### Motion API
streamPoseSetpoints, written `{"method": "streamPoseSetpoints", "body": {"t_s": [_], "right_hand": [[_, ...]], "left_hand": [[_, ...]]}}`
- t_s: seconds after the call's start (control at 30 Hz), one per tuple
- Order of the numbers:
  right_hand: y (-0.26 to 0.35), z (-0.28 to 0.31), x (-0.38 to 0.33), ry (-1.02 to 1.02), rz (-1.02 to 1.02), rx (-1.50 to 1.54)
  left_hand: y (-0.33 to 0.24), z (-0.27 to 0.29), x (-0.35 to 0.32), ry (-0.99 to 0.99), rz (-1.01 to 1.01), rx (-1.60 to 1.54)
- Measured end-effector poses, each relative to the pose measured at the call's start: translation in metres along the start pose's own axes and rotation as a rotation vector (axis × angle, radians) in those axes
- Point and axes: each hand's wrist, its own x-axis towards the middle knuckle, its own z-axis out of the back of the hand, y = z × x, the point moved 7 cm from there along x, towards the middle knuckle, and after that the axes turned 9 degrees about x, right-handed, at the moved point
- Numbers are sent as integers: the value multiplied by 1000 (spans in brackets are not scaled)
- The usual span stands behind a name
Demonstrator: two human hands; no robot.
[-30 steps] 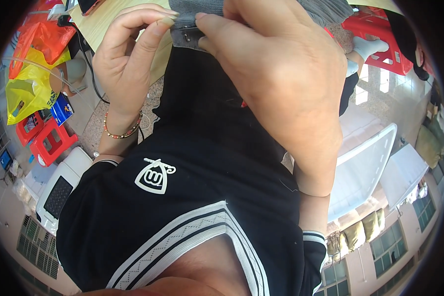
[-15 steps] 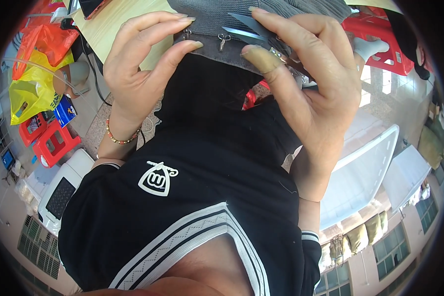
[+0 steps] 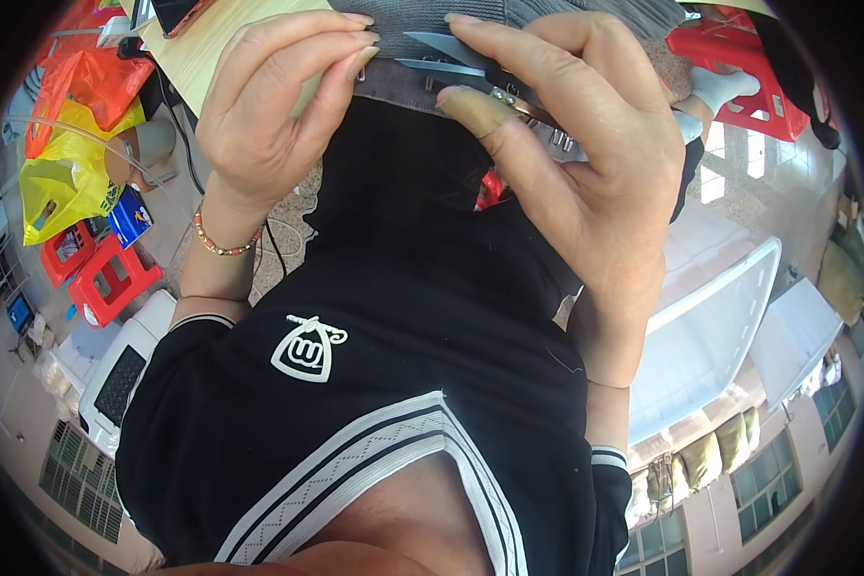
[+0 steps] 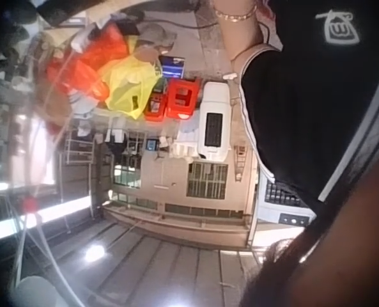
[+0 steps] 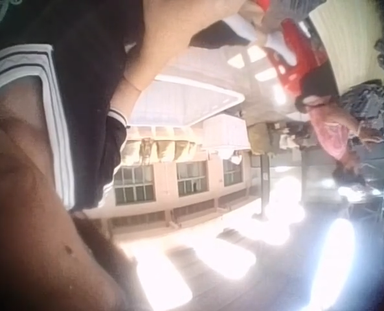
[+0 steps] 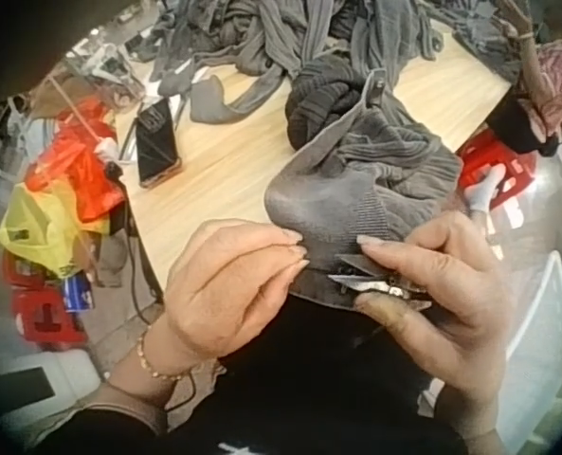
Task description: Attaching metal hooks to grey fabric garment straps using hands and a small tool.
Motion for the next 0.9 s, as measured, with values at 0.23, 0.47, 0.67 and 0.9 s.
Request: {"method": "streamPoseSetpoints", "body": {"t_s": [0.23, 0.47, 0.67, 0.9], "right_hand": [[4, 1, -2, -9, 24, -15], [21, -9, 8, 14, -91, -113], [11, 18, 3, -83, -83, -119], [-13, 20, -19, -71, -35, -62]], "left_hand": [[6, 12, -9, -303, 220, -482], [14, 12, -2, -248, 351, -629], [15, 9, 4, -333, 395, -765], [-8, 15, 12, -280, -2, -393]]}}
